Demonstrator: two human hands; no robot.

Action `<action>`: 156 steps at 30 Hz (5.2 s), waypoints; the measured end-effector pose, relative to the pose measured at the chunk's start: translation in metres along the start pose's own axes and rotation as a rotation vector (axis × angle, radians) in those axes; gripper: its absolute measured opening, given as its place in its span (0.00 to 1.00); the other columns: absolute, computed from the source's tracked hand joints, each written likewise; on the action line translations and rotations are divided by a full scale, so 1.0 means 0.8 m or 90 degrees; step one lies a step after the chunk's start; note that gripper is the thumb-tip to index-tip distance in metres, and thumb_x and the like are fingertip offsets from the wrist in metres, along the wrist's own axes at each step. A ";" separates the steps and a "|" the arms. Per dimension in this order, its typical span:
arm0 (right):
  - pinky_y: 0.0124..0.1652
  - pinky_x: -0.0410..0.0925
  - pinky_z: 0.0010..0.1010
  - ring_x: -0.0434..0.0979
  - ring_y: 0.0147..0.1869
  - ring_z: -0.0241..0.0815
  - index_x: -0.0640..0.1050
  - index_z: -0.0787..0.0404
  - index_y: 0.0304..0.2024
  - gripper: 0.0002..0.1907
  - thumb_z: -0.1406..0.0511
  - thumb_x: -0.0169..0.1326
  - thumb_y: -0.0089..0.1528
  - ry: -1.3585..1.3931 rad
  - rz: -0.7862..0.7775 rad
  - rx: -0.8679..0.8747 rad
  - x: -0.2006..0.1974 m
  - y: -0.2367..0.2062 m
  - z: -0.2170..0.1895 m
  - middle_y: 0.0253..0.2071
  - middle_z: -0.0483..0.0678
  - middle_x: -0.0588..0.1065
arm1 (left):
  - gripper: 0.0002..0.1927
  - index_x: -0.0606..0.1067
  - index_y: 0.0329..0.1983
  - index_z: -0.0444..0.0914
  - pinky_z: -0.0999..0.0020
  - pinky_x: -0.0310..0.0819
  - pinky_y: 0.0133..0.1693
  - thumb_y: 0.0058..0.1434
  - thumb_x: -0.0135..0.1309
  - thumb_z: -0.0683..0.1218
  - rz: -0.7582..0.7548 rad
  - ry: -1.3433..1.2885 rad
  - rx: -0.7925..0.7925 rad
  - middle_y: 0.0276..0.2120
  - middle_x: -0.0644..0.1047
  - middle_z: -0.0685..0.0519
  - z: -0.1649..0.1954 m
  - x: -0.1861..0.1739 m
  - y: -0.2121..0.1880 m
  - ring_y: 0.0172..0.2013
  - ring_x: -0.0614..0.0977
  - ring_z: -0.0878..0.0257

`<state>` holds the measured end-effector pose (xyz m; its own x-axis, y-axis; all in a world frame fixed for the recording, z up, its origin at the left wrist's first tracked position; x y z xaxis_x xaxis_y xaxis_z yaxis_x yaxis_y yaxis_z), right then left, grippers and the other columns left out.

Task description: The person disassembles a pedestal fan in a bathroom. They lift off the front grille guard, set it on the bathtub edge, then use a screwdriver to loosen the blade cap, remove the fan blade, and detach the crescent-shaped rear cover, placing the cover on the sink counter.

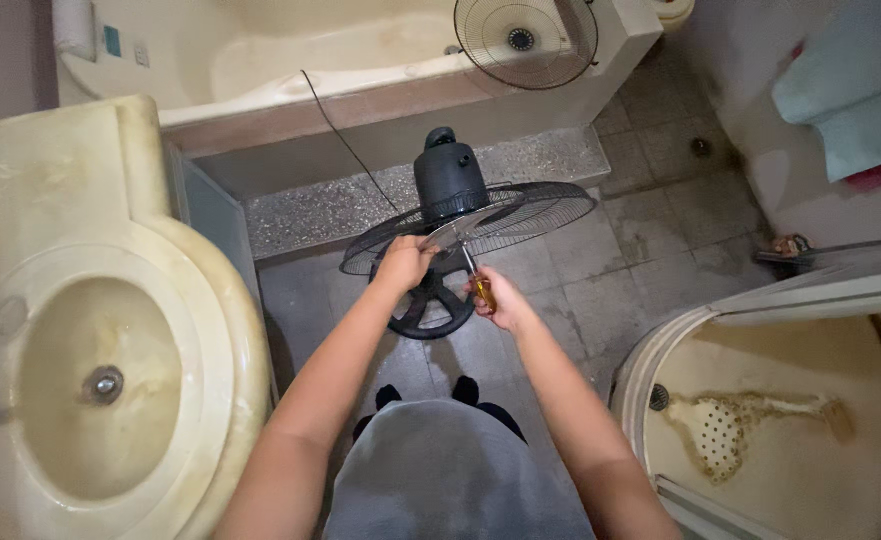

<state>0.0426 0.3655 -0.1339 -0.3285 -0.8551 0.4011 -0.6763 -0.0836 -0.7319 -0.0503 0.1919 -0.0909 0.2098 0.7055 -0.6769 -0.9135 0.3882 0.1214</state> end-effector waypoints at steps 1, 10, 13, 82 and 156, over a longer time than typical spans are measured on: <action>0.19 0.57 0.24 0.63 0.22 0.34 0.74 0.63 0.41 0.20 0.53 0.42 0.67 0.018 -0.027 0.021 -0.001 0.001 0.000 0.34 0.48 0.76 | 0.11 0.83 0.44 0.39 0.50 0.75 0.45 0.62 0.58 0.49 -0.019 -0.011 -0.005 0.35 0.81 0.38 -0.001 0.000 0.000 0.41 0.82 0.40; 0.29 0.70 0.30 0.73 0.30 0.38 0.79 0.69 0.46 0.20 0.60 0.43 0.69 -0.101 -0.043 0.023 -0.008 0.006 0.003 0.30 0.50 0.73 | 0.12 0.82 0.44 0.40 0.52 0.76 0.44 0.63 0.57 0.50 -0.066 -0.054 -0.072 0.35 0.81 0.38 -0.009 -0.003 0.001 0.40 0.83 0.41; 0.30 0.72 0.31 0.74 0.31 0.38 0.78 0.69 0.44 0.16 0.61 0.47 0.68 -0.093 -0.053 0.007 -0.004 -0.005 0.001 0.32 0.49 0.75 | 0.12 0.82 0.43 0.40 0.52 0.76 0.44 0.64 0.58 0.51 -0.087 -0.044 -0.084 0.35 0.81 0.38 -0.013 -0.003 0.003 0.40 0.83 0.41; 0.30 0.78 0.35 0.81 0.30 0.42 0.72 0.62 0.44 0.08 0.67 0.54 0.65 -0.065 0.004 -0.092 -0.004 0.030 0.019 0.35 0.48 0.77 | 0.11 0.75 0.49 0.38 0.60 0.75 0.53 0.71 0.49 0.48 -0.028 -1.029 -0.518 0.43 0.81 0.52 -0.007 0.113 0.017 0.49 0.81 0.59; 0.29 0.69 0.24 0.79 0.37 0.36 0.83 0.60 0.43 0.10 0.73 0.62 0.59 -0.785 -1.005 -0.639 0.472 -0.292 0.504 0.42 0.46 0.81 | 0.07 0.81 0.40 0.32 0.73 0.78 0.44 0.61 0.62 0.41 0.739 -0.572 -0.366 0.37 0.84 0.53 -0.117 -0.193 -0.845 0.39 0.84 0.69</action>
<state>0.3425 -0.1437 -0.0333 0.8225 -0.2176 -0.5255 -0.0427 -0.9449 0.3244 0.5026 -0.2351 -0.1364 -0.7326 0.6349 0.2454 -0.6777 -0.7140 -0.1757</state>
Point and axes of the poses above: each hand's wrist, its own y-axis towards the middle knuckle, its own x-axis out of the palm, z = x × y, the point moved 3 cm from there along y, towards the middle knuckle
